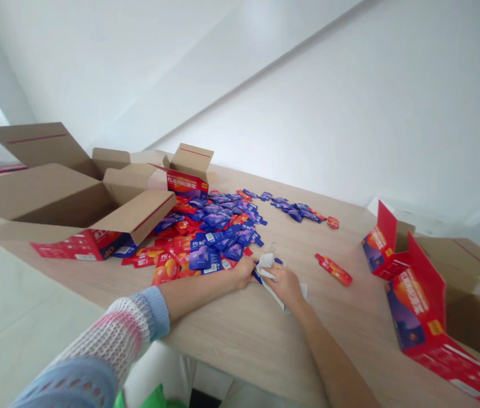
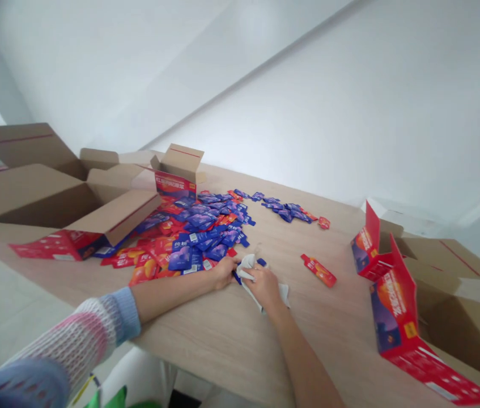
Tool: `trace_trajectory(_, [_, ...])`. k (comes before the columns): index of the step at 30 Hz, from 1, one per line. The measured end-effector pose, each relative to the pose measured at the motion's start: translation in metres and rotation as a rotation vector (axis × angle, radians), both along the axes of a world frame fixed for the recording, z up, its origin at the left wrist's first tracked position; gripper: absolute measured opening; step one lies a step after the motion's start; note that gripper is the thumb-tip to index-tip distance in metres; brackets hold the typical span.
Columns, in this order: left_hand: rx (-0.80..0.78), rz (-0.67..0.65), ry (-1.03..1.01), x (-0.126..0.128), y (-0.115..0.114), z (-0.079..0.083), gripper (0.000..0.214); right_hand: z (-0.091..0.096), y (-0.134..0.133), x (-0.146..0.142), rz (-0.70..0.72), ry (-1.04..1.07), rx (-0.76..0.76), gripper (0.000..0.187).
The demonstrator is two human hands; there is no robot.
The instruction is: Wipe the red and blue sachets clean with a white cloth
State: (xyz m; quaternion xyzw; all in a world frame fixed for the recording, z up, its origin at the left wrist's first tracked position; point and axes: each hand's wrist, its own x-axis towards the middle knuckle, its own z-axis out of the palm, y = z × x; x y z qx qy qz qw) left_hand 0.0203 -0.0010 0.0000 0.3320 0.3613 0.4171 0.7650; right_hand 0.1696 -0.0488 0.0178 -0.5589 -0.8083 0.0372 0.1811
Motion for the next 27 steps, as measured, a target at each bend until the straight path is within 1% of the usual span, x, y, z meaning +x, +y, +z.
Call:
trace_trajectory(3, [-0.060,-0.087,0.027,-0.004,0.004,0.004,0.039,0.000,0.004,0.003,-0.034,-0.008,-0.004,0.028])
trace_trajectory(6, [-0.089,-0.161,0.044,-0.006,0.005,0.009,0.043,-0.001,0.011,0.009,-0.131,-0.036,0.005,0.030])
trace_trajectory(9, [-0.084,-0.216,0.041,-0.008,0.004,0.013,0.042,-0.001,0.018,0.019,-0.258,-0.079,0.000,0.030])
trace_trajectory(12, [-0.077,-0.261,0.054,-0.011,0.004,0.011,0.038,0.000,0.022,0.028,-0.398,-0.121,-0.029,0.031])
trace_trajectory(15, [-0.085,-0.270,0.041,-0.013,0.005,0.009,0.038,0.002,0.020,0.029,-0.461,-0.141,-0.049,0.030])
trace_trajectory(17, [-0.092,-0.280,0.025,-0.013,0.005,0.009,0.038,0.004,0.017,0.027,-0.461,-0.146,-0.036,0.030])
trace_trajectory(19, [-0.104,-0.268,0.026,-0.011,0.003,0.012,0.031,0.006,0.012,0.023,-0.442,-0.146,-0.020,0.030])
trace_trajectory(21, [-0.109,-0.184,0.027,-0.009,-0.001,0.015,0.025,0.009,0.007,0.019,-0.391,-0.138,-0.018,0.030])
trace_trajectory(24, [-0.091,-0.017,-0.001,-0.005,-0.008,0.018,0.023,0.013,-0.003,0.009,-0.270,-0.103,-0.014,0.029])
trace_trajectory(25, [-0.085,0.020,-0.012,-0.004,-0.009,0.017,0.022,0.015,-0.007,0.004,-0.224,-0.086,-0.001,0.028])
trace_trajectory(27, [-0.091,0.045,-0.035,-0.004,-0.010,0.015,0.020,0.017,-0.014,-0.006,-0.127,-0.050,0.033,0.028])
